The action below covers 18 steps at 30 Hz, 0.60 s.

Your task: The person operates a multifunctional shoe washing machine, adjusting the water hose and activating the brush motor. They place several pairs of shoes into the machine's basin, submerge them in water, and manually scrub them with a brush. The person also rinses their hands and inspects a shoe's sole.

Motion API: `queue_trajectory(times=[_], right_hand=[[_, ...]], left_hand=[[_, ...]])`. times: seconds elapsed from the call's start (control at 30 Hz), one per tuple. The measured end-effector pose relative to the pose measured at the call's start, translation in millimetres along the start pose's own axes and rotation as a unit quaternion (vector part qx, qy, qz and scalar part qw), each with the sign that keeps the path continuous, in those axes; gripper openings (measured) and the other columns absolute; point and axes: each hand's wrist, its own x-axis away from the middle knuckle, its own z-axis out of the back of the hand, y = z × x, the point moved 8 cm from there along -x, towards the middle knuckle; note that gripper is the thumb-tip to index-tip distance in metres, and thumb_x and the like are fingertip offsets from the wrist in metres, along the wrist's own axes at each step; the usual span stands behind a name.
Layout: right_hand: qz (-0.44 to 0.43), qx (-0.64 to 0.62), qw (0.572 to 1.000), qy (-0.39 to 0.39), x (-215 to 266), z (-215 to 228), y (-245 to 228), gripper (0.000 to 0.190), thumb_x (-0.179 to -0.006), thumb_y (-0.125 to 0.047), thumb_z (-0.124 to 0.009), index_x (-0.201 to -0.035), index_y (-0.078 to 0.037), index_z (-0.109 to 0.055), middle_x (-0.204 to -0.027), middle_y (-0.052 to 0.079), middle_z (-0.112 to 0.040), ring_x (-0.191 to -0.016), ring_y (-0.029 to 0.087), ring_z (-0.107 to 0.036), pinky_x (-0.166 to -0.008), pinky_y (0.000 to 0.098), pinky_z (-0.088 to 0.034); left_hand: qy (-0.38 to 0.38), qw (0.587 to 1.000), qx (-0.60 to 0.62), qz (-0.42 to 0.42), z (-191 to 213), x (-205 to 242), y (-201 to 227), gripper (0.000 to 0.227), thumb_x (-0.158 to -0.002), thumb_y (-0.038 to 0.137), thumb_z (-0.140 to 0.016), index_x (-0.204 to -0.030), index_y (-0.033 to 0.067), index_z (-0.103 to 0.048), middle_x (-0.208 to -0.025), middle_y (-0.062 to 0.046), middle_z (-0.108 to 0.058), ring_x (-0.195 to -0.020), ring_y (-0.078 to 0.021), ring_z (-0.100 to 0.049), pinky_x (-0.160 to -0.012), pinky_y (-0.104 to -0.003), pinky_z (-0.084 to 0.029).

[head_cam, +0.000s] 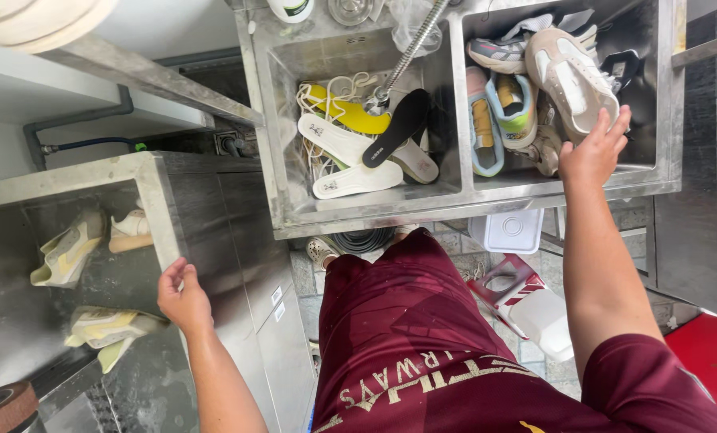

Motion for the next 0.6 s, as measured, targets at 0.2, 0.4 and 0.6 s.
queue_trajectory(times=[0.2,0.4,0.6], right_hand=[[-0.029,-0.066,0.991,-0.111,-33.4,21.4,25.6,0.03,-0.097,-0.021,-0.085,-0.106,0.003,-0.069,-0.139,0.021,-0.055,-0.104,0.034,-0.065,-0.09,0.0469,-0.054],[-0.076,-0.276,0.937,-0.199,-1.4,154.4,-23.9,0.029,-0.109,-0.024,-0.075,-0.105,0.003,-0.067,-0.084,0.006,-0.067,-0.076,0.01,-0.064,-0.062,0.0281,-0.045],[0.018,-0.439,0.836,-0.328,63.4,227.3,-155.8,0.019,-0.1,-0.019,-0.07,-0.098,-0.001,-0.065,-0.077,0.0,-0.053,-0.072,0.005,-0.047,-0.057,0.0256,-0.038]], left_hand=[[-0.161,0.983,0.041,0.075,-61.2,42.4,33.6,0.023,-0.098,0.013,-0.069,-0.12,0.0058,-0.071,-0.113,-0.004,-0.074,-0.104,-0.0118,-0.068,-0.092,-0.028,-0.052],[-0.388,0.915,0.053,0.098,-152.4,105.7,86.6,0.038,-0.093,0.019,-0.071,-0.13,0.0097,-0.067,-0.126,-0.007,-0.072,-0.113,-0.0166,-0.068,-0.094,-0.031,-0.054],[-0.675,0.708,0.199,0.063,-229.9,215.5,191.4,0.05,-0.099,0.034,-0.065,-0.141,0.0085,-0.059,-0.136,-0.009,-0.067,-0.123,-0.0198,-0.064,-0.104,-0.034,-0.05]])
